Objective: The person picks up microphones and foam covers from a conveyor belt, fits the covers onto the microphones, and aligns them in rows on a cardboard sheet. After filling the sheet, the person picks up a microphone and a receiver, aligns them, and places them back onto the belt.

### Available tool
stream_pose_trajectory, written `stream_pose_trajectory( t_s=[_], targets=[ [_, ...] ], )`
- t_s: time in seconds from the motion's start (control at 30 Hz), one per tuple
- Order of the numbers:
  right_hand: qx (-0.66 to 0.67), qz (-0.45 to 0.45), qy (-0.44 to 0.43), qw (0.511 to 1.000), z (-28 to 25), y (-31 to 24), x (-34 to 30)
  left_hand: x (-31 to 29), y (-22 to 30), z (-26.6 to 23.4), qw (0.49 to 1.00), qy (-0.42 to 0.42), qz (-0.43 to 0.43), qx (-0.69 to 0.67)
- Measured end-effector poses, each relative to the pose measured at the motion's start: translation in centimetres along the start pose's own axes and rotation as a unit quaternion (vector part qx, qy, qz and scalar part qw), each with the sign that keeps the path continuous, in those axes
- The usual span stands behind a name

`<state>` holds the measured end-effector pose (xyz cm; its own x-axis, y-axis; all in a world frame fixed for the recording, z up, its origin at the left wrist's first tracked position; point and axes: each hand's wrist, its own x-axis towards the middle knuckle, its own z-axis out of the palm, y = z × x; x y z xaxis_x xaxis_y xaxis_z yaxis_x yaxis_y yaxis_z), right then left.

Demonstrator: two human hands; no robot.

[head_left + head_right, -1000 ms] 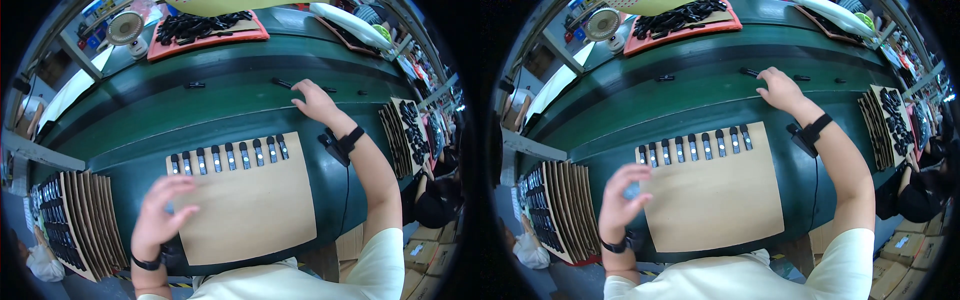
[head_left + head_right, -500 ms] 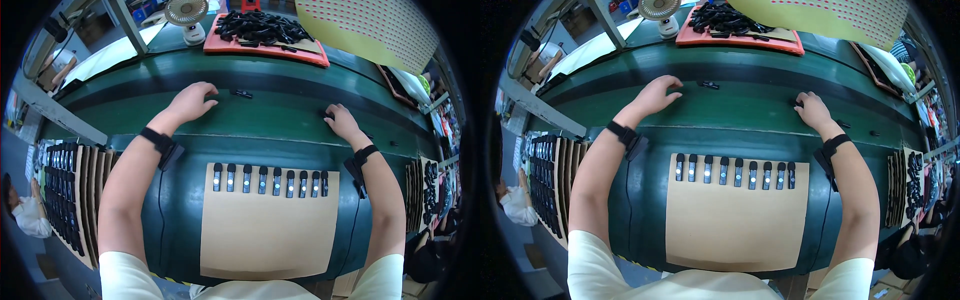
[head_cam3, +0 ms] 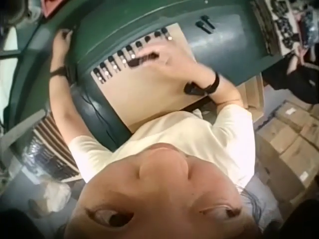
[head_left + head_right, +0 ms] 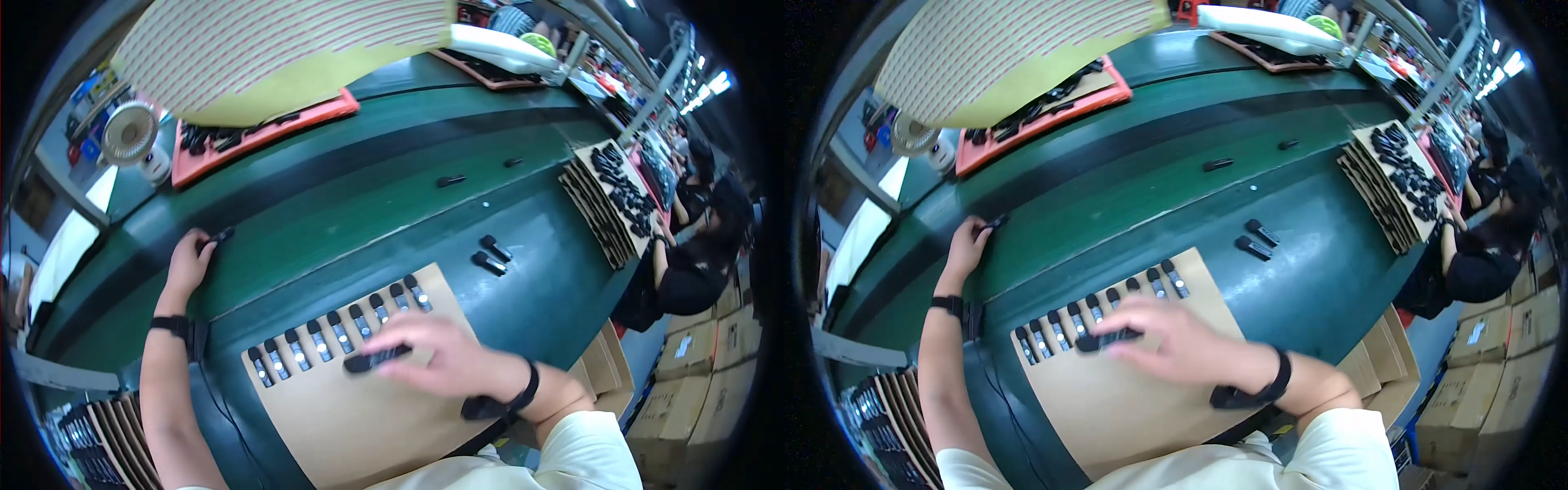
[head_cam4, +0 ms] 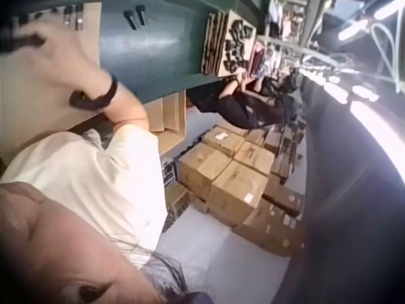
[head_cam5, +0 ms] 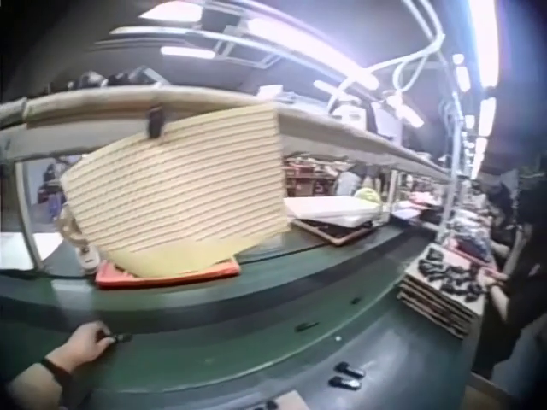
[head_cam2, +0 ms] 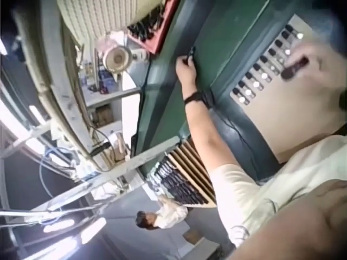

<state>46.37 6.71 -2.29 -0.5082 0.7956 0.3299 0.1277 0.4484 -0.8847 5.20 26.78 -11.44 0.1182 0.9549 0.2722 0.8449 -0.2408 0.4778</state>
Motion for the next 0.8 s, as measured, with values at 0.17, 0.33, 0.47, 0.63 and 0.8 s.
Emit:
stream_pose_trajectory(
  t_s=[0.17,0.33,0.47,0.63,0.8],
  targets=[
    [0.172,0.072,0.016,0.982,4.2,0.6,-4.4,-3.5,0.7,-2.2,0.976,0.057,-0.092,-0.188],
    [0.259,0.143,0.025,0.955,5.7,4.3,-5.4,-10.6,8.1,-4.6,0.937,0.131,-0.049,-0.319],
    [0.26,0.131,0.013,0.957,5.6,4.2,-5.6,-18.4,13.4,-4.4,0.915,0.163,-0.065,-0.362],
    [0.275,0.141,0.011,0.951,5.4,4.0,-5.7,-23.9,18.3,-1.8,0.82,0.16,-0.09,-0.543],
    [0.256,0.113,0.014,0.96,5.5,4.2,-6.1,-25.6,21.2,0.1,0.809,0.185,-0.132,-0.542]
  ],
)
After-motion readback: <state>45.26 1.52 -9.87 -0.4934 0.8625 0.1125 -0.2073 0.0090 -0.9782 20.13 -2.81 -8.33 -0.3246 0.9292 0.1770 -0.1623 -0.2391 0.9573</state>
